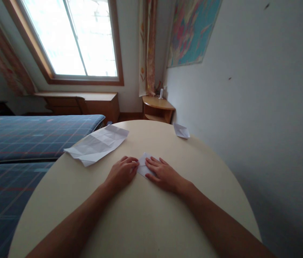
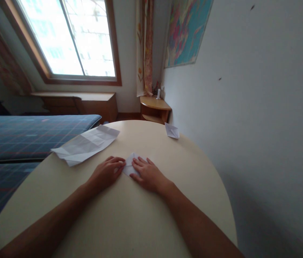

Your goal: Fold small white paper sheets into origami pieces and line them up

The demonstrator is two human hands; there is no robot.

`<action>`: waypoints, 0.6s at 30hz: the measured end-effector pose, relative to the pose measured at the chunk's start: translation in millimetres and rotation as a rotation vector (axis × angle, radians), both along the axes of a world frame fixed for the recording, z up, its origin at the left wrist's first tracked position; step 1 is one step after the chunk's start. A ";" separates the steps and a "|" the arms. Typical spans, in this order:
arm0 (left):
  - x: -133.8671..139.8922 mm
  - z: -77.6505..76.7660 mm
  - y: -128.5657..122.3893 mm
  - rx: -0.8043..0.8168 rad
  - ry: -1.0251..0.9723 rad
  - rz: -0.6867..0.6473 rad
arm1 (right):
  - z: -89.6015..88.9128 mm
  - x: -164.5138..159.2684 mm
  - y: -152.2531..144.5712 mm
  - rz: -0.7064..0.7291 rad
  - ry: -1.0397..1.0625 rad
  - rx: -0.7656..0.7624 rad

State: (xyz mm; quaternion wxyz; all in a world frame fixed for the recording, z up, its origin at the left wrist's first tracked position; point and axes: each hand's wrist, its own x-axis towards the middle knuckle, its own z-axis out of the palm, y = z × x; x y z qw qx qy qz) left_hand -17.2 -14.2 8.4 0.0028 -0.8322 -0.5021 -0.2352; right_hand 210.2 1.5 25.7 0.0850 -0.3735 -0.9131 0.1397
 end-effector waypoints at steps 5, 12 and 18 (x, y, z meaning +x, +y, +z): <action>1.3 0.9 -0.3 -0.003 0.010 0.015 | -5.1 1.2 3.7 -0.239 0.001 0.081; 0.1 1.8 -0.3 0.002 0.009 0.065 | -9.6 4.2 14.9 -0.457 0.181 0.182; -0.1 1.4 -0.4 0.023 -0.027 0.061 | -7.0 3.1 16.1 -0.475 0.355 0.124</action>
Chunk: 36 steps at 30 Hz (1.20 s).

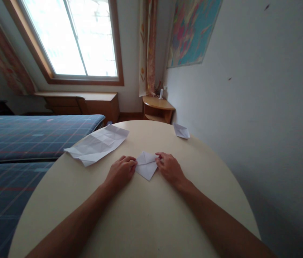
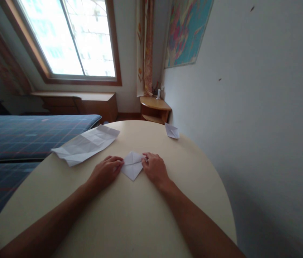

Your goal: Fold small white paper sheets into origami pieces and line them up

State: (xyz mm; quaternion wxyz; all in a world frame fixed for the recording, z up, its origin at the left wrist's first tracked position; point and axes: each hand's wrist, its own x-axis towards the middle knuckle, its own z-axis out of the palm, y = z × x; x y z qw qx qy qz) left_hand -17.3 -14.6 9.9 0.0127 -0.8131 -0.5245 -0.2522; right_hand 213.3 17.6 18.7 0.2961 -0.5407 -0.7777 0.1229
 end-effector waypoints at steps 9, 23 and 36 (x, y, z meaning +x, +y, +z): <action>-2.4 -1.8 1.2 -0.019 0.004 0.001 | 0.0 1.9 -0.4 0.157 0.099 0.041; -4.1 1.0 0.4 -0.059 -0.036 -0.014 | -3.2 8.0 5.4 0.137 0.096 0.041; -1.4 0.1 -0.9 0.051 -0.044 -0.022 | -0.4 8.8 5.1 0.101 0.271 0.034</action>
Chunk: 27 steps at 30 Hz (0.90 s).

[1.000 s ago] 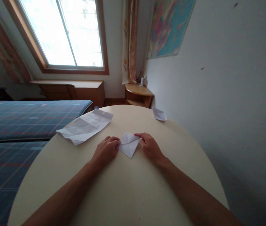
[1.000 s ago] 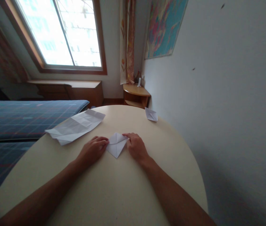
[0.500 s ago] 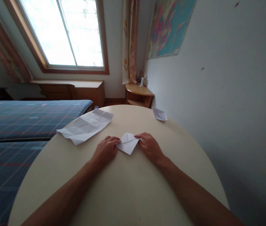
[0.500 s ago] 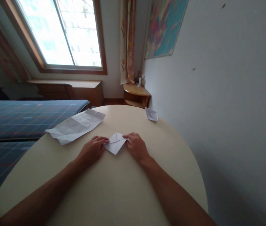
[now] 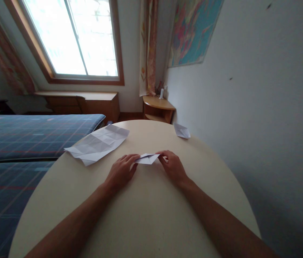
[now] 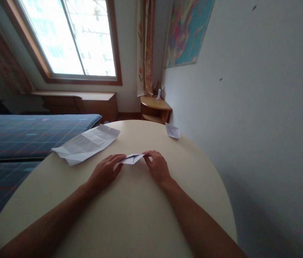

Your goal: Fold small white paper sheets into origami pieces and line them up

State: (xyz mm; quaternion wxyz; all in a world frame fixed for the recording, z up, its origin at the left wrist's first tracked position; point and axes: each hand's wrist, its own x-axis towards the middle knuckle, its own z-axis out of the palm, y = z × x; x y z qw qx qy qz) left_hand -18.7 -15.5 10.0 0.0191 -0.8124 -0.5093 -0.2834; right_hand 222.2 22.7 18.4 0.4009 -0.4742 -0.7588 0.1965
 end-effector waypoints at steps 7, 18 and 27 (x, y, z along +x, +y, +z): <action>-0.7 3.2 -0.8 0.137 -0.085 0.012 | 3.9 -4.4 -2.0 0.007 0.045 0.083; 0.6 0.5 -1.1 0.138 -0.211 -0.002 | -5.4 -6.5 4.0 0.094 0.349 -0.061; -0.7 3.4 -3.9 0.070 -0.233 -0.113 | -10.0 -4.8 11.4 0.128 0.507 -0.173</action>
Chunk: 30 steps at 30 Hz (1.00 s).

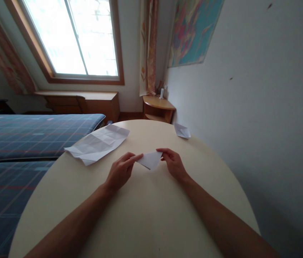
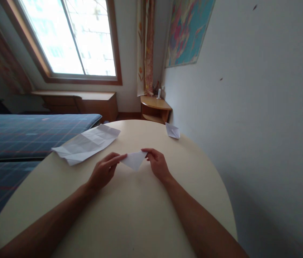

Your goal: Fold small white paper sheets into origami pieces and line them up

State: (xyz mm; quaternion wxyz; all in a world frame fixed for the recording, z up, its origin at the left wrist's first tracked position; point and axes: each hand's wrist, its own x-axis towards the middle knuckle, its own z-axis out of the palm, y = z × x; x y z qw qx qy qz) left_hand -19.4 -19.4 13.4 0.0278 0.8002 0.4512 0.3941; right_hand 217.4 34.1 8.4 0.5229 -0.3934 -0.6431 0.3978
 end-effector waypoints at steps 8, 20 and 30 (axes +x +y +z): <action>-2.7 -7.1 4.3 0.068 -0.015 0.003 | 4.3 2.2 -0.8 0.067 0.074 -0.105; -0.5 1.4 -3.3 0.055 -0.033 -0.056 | -1.2 -0.9 -2.6 0.011 -0.071 0.021; 3.7 -2.5 2.8 0.173 -0.025 0.032 | 14.7 -4.5 -18.7 -0.088 -0.170 0.323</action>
